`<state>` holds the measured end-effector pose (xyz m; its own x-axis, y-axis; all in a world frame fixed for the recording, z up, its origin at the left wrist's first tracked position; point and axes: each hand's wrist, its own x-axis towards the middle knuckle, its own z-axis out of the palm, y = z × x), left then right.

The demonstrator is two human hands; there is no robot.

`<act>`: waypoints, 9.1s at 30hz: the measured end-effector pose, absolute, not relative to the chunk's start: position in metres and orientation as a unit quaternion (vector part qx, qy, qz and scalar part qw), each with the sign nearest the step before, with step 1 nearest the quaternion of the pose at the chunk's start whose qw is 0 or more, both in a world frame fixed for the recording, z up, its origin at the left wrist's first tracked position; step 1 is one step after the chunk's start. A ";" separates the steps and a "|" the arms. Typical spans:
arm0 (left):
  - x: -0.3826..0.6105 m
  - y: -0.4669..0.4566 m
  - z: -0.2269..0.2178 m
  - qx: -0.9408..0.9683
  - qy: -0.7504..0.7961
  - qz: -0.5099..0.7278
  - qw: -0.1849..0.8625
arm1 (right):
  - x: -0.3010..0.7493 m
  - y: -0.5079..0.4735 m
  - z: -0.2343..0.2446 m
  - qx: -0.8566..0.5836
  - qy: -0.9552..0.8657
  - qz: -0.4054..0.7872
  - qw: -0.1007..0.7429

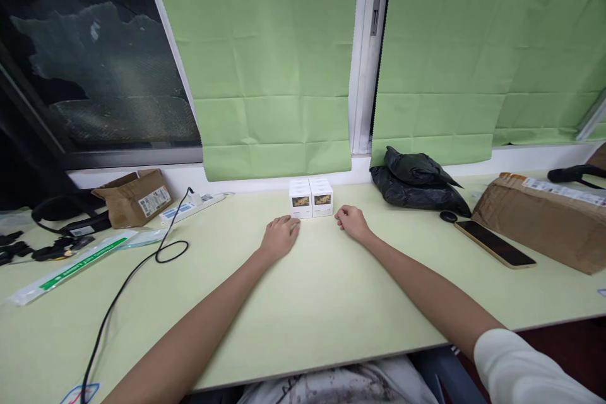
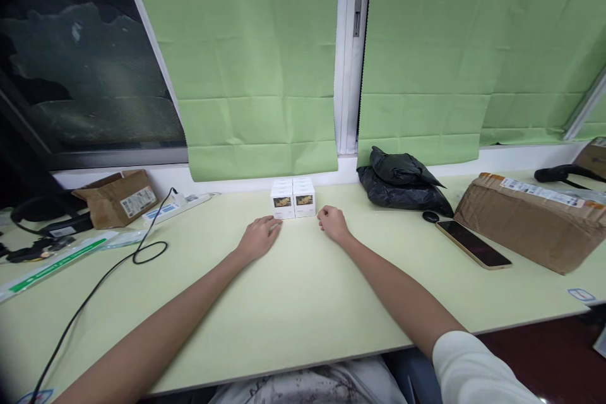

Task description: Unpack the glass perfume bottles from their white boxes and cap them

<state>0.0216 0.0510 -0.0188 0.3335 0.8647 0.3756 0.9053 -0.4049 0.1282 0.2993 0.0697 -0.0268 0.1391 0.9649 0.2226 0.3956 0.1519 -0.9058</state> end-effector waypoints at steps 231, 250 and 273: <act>-0.014 0.051 0.009 -0.739 -0.556 -0.368 -0.101 | 0.330 0.055 -0.003 -0.629 -0.736 -0.070 0.240; -0.018 0.061 0.002 -0.689 -0.597 -0.403 -0.076 | 0.335 0.053 -0.009 -0.629 -0.752 -0.079 0.180; -0.019 0.063 -0.001 -0.750 -0.590 -0.296 0.037 | 0.342 0.061 -0.015 -0.529 -0.798 -0.130 0.258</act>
